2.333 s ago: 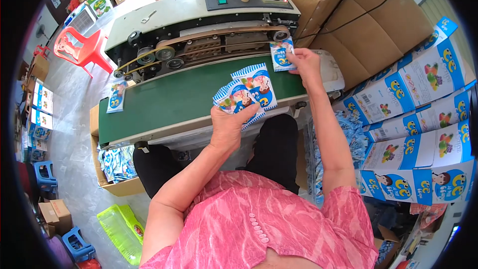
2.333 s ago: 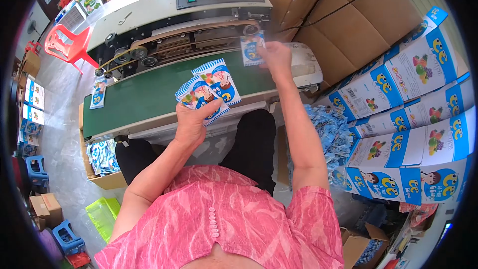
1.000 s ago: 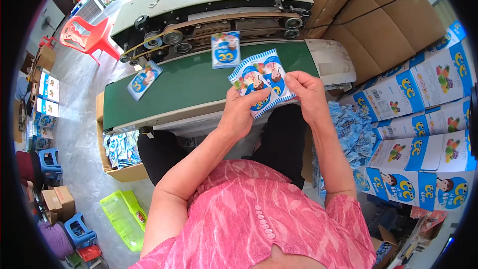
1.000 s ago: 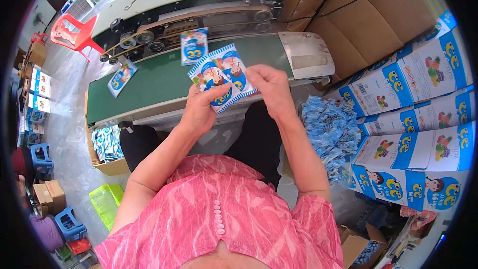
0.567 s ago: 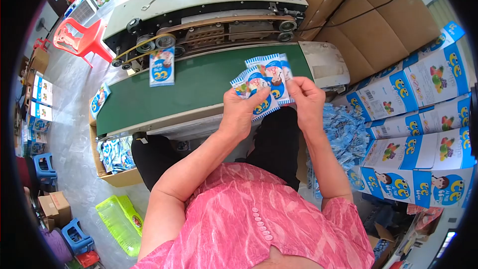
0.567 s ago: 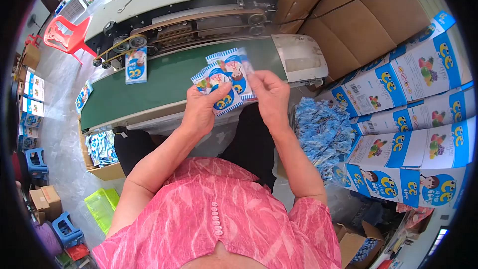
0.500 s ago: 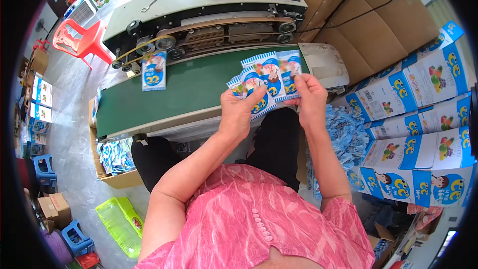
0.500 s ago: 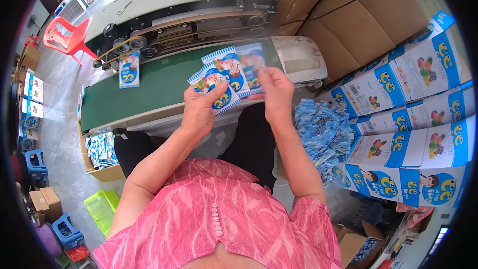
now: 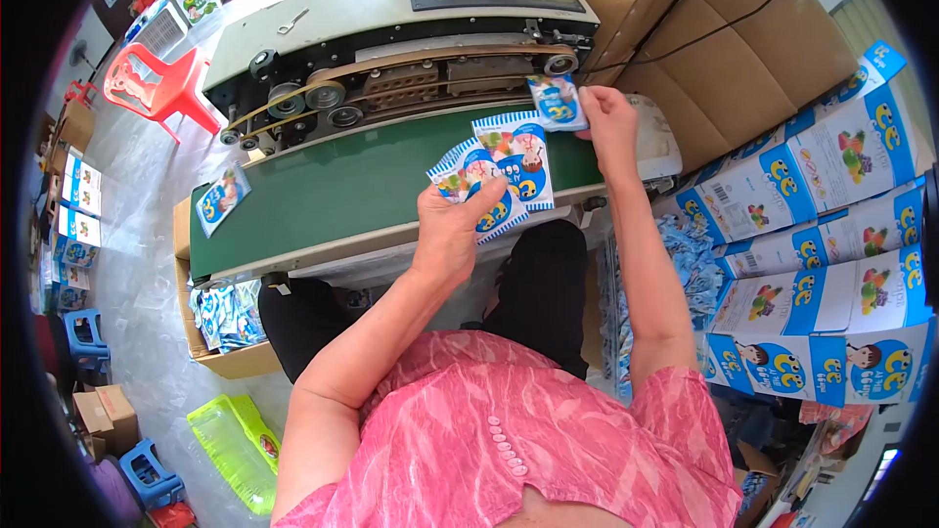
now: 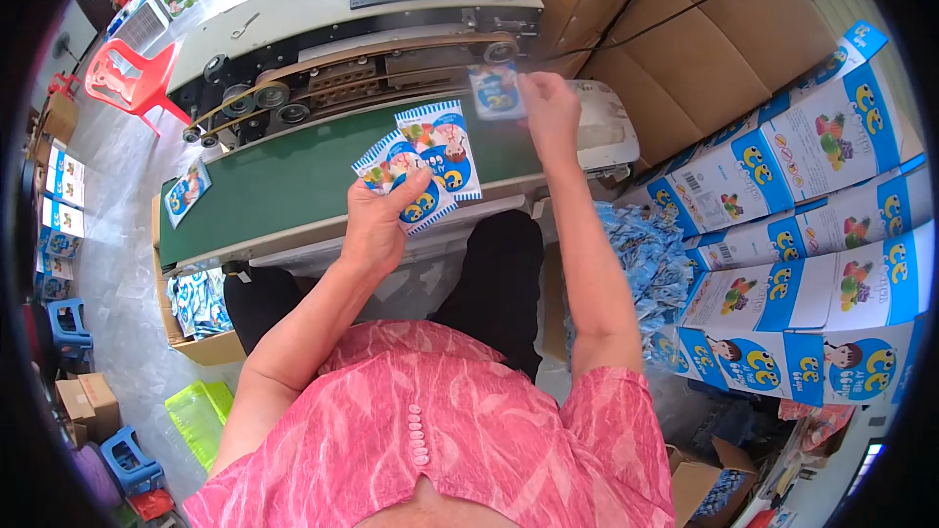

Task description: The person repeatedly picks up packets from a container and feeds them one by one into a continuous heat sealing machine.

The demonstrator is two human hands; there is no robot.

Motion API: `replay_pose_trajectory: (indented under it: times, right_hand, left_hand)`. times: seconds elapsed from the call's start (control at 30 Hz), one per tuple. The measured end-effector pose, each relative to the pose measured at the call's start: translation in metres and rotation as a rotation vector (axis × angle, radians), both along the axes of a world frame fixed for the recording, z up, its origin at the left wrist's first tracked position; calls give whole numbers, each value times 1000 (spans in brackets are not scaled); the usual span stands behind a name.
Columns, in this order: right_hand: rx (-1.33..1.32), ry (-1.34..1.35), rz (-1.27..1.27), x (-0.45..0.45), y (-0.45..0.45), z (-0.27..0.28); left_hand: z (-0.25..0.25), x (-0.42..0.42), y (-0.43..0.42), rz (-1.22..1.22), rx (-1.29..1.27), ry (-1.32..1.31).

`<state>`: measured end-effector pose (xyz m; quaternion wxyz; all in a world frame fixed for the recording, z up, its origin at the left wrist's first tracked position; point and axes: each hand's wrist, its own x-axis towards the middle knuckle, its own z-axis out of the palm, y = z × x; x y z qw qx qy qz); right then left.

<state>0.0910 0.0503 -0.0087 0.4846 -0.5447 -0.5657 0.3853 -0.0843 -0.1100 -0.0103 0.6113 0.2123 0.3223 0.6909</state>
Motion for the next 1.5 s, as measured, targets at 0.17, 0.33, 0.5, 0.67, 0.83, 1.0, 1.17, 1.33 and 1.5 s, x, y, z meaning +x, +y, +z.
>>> replay_pose_trajectory:
  times: [0.17, 0.33, 0.5, 0.67, 0.83, 1.0, 1.17, 1.33, 1.5]
  right_hand:
    - [-196, 154, 407, -9, -74, 21]
    - [-227, 318, 321, 6, -74, 4]
    - [-280, 186, 96, 36, -7, -2]
    - [-243, 57, 133, 22, 25, -6]
    - [-3, -209, 201, 0, -24, 20]
    - [-193, 131, 712, -17, -104, 18]
    - [-235, 165, 274, 25, -71, 17]
    - [-292, 76, 42, 55, 0, -1]
    - [-249, 79, 144, 19, 32, -10]
  left_hand:
    - [4, 2, 3, 24, 23, -16]
    - [-2, 8, 4, 27, 8, 12]
    - [-3, 5, -1, 41, 3, 92]
    - [-2, 3, -2, 24, 37, 170]
    - [10, -10, -2, -12, -13, 2]
    - [10, 4, 5, -80, 49, 45]
    - [15, 9, 1, 109, 210, 356]
    - [74, -27, -34, 439, 897, 723]
    - [166, -43, -107, 362, 1156, 693]
